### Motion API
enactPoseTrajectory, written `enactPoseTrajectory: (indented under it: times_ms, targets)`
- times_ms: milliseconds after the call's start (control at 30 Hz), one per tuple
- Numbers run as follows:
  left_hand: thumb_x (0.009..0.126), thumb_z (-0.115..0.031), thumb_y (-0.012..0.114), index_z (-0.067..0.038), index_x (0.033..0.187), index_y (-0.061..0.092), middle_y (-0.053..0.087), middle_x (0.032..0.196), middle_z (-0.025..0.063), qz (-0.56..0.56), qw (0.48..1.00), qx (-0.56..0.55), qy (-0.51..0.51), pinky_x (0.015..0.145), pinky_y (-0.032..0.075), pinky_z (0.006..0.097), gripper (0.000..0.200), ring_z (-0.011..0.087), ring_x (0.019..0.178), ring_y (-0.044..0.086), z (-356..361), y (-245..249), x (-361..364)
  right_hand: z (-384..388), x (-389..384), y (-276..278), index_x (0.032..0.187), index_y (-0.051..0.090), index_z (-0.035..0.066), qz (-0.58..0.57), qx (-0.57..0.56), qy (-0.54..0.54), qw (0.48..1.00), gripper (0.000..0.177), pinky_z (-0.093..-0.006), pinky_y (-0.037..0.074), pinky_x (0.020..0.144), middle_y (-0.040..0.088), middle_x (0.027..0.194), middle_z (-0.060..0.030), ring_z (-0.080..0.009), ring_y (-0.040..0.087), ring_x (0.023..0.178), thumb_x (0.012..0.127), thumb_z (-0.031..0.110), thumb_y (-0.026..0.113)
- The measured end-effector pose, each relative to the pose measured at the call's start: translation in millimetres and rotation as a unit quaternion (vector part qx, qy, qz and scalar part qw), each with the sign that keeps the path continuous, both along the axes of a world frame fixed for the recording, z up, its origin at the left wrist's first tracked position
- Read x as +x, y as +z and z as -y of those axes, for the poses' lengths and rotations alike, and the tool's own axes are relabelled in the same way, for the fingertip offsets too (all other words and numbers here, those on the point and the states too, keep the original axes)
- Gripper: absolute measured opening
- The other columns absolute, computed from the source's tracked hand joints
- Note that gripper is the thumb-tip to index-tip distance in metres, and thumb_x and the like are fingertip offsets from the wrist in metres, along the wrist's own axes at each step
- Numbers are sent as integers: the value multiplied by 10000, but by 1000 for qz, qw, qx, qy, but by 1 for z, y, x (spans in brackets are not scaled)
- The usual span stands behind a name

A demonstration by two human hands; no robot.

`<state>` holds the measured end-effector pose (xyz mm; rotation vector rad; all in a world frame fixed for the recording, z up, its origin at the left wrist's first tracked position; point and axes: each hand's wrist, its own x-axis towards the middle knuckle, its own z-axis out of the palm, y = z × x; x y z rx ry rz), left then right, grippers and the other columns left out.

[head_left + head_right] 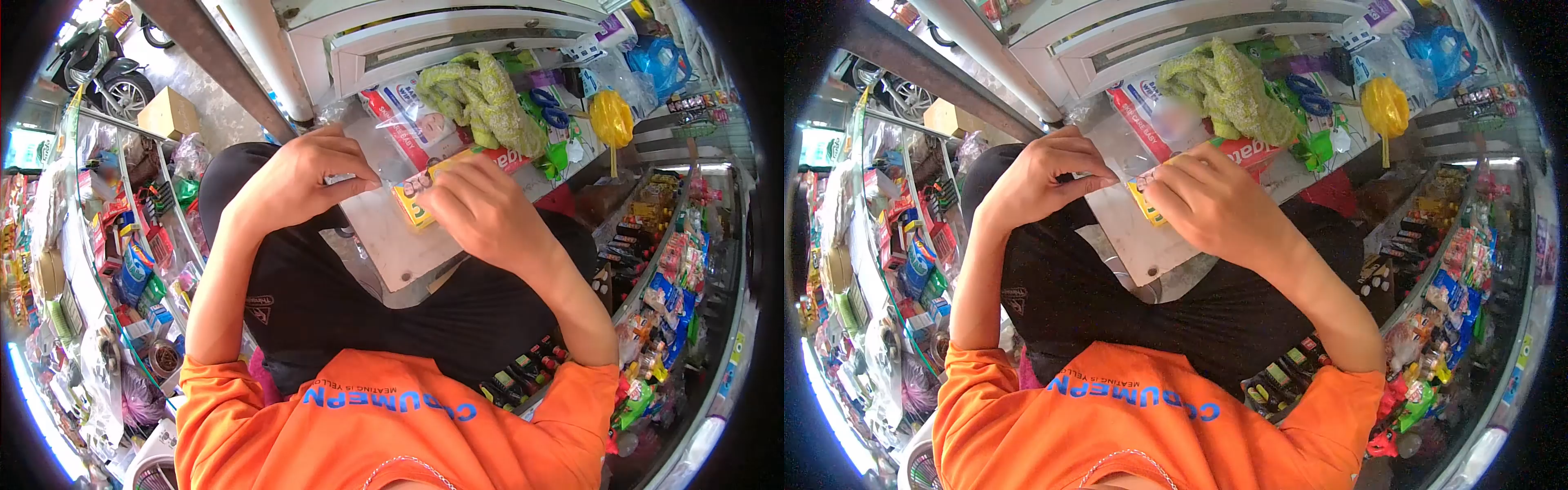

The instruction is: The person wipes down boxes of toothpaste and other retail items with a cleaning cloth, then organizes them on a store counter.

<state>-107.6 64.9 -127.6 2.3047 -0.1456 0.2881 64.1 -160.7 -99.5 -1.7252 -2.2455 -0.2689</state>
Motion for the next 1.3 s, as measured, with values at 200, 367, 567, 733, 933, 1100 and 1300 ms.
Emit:
enactPoseTrajectory:
  times_ms: [200,367,567,733,933,1100,1300]
  targets:
    - [873,-68,776,-50,998,797,711,915,95,-15,999,24,16,813,521,400,128,285,895,648,4,2,0,31,2,5,971,604,69,-65,-46,-36,996,162,-403,497,848,637,941,-68,-253,646,921,866,142,703]
    - [881,-78,775,-43,991,790,711,922,97,-13,999,26,22,826,515,397,116,280,906,645,5,2,2,48,2,6,966,607,68,-101,-69,-65,990,123,-411,484,852,632,904,-67,-258,640,903,916,136,696]
    - [886,-105,778,-35,973,775,701,926,103,-40,998,52,10,848,511,403,112,293,933,634,4,-1,3,64,1,-1,937,590,62,-145,-130,-118,974,113,-418,478,823,635,883,-86,-281,642,878,924,130,680]
    - [890,-125,774,-37,951,760,691,918,101,-65,996,63,4,878,502,414,108,308,958,622,4,-2,3,84,9,-11,942,611,45,-158,-194,-205,946,93,-442,461,858,661,906,-118,-334,643,903,919,109,674]
    - [895,-124,734,-41,949,726,676,942,108,-91,991,93,-10,904,495,433,100,332,990,616,6,-6,1,115,25,-29,898,645,32,-64,-243,-318,914,42,-464,463,884,698,913,-153,-355,659,937,905,70,631]
    - [917,-122,710,-22,943,689,662,939,126,-83,991,106,7,903,494,439,105,342,984,614,8,-7,-3,139,55,-23,903,627,46,4,-225,-397,890,33,-487,476,836,687,854,-152,-359,682,894,898,51,595]
    - [943,-100,657,2,1023,632,651,1005,156,-105,980,153,70,887,500,446,132,372,986,605,15,-5,-10,155,83,-7,903,613,58,62,-157,-454,875,81,-485,465,845,686,895,-158,-353,676,923,946,126,621]
